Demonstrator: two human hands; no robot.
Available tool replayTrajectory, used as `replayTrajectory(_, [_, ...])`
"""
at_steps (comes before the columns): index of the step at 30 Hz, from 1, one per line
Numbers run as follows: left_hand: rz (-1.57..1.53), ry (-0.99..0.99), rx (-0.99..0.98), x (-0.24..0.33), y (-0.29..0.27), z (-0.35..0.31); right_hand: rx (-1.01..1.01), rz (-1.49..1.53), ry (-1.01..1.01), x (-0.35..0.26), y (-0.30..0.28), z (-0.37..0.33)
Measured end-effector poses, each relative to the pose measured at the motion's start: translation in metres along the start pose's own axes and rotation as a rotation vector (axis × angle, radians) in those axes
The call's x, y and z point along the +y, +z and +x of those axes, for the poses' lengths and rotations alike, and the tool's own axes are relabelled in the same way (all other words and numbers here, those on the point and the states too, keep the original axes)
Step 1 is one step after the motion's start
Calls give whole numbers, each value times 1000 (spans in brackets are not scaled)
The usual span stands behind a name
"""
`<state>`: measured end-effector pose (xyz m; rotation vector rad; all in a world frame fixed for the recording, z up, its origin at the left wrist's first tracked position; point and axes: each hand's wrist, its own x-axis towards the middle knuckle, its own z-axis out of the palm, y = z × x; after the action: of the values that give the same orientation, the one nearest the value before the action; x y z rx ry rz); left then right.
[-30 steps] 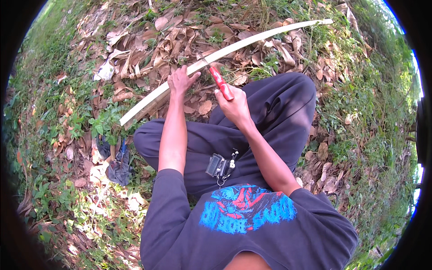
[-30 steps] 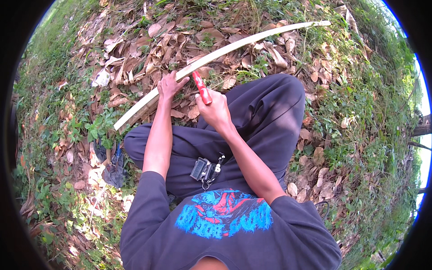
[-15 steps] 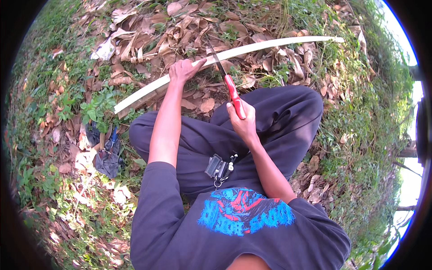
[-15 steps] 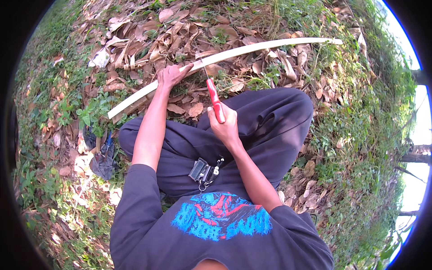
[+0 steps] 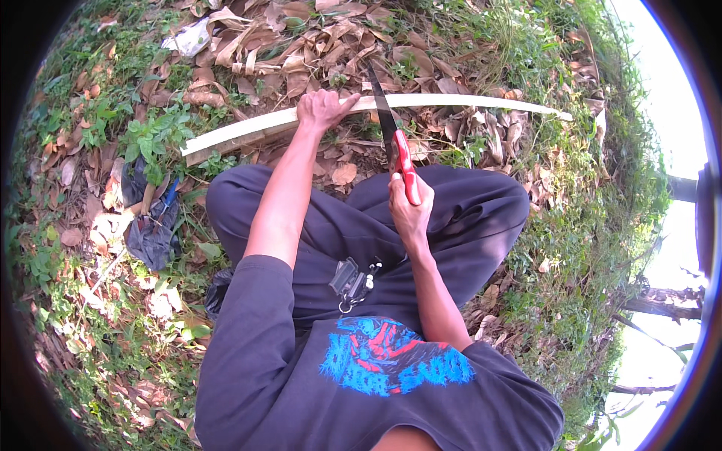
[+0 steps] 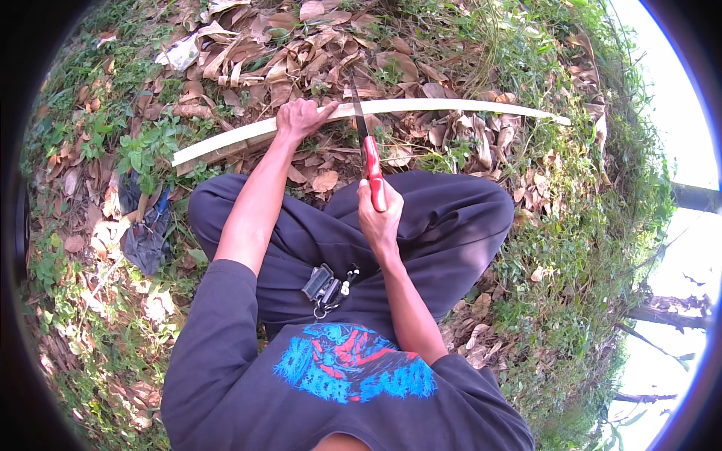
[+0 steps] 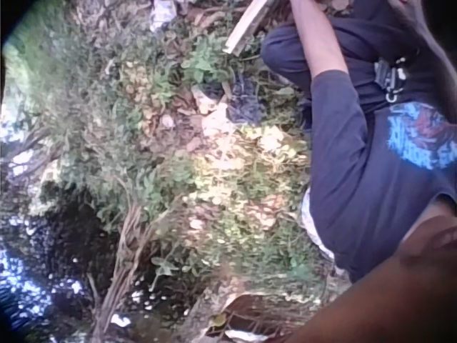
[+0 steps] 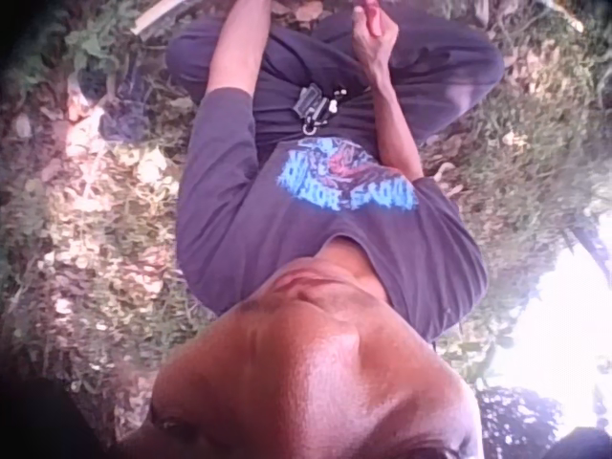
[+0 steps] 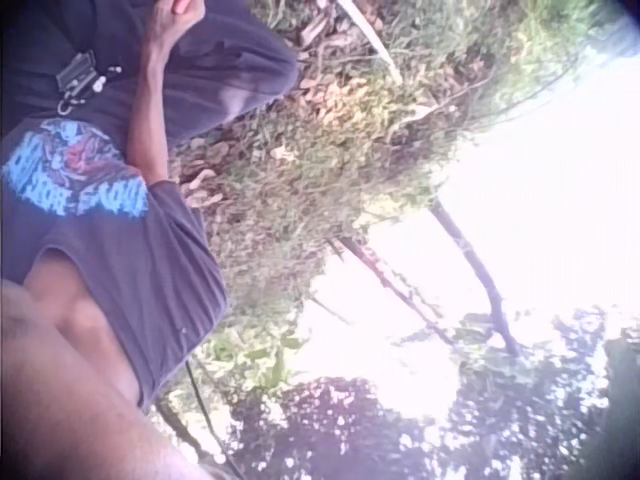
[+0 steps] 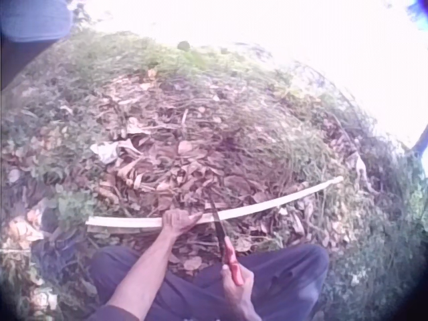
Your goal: The person sits cross-legged on the ground and uses a red-handled saw to cut a long piece of bamboo. They hold the bamboo with their left hand and saw through it with their right hand, creating a cut in the material.
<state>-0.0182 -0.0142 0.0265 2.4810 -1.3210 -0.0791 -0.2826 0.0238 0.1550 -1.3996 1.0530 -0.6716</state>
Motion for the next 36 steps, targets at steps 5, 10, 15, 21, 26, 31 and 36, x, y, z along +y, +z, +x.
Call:
replayTrajectory(5, [5, -17, -47, 2, -3, 0, 24, -144, -110, 2, 15, 25])
replayTrajectory(10, [-13, 7, -78, 3, -8, 1, 22, -72, -84, 13, 7, 14])
replayTrajectory(15, [-15, -18, -90, -1, -4, 5, -11, -170, -92, 17, -10, -29])
replayTrajectory(21, [0, 19, 0, -1, 5, 4, -18, -113, -39, 14, -1, 38])
replayTrajectory(26, [15, -73, -176, -1, -6, 7, -26, -132, -108, 3, 2, 7])
replayTrajectory(31, [-72, -7, -19, -2, 3, 10, 6, 22, 67, -7, -21, -36])
replayTrajectory(36, [-50, 6, 39, -7, 17, 3, -39, -7, -1, -8, -12, -4])
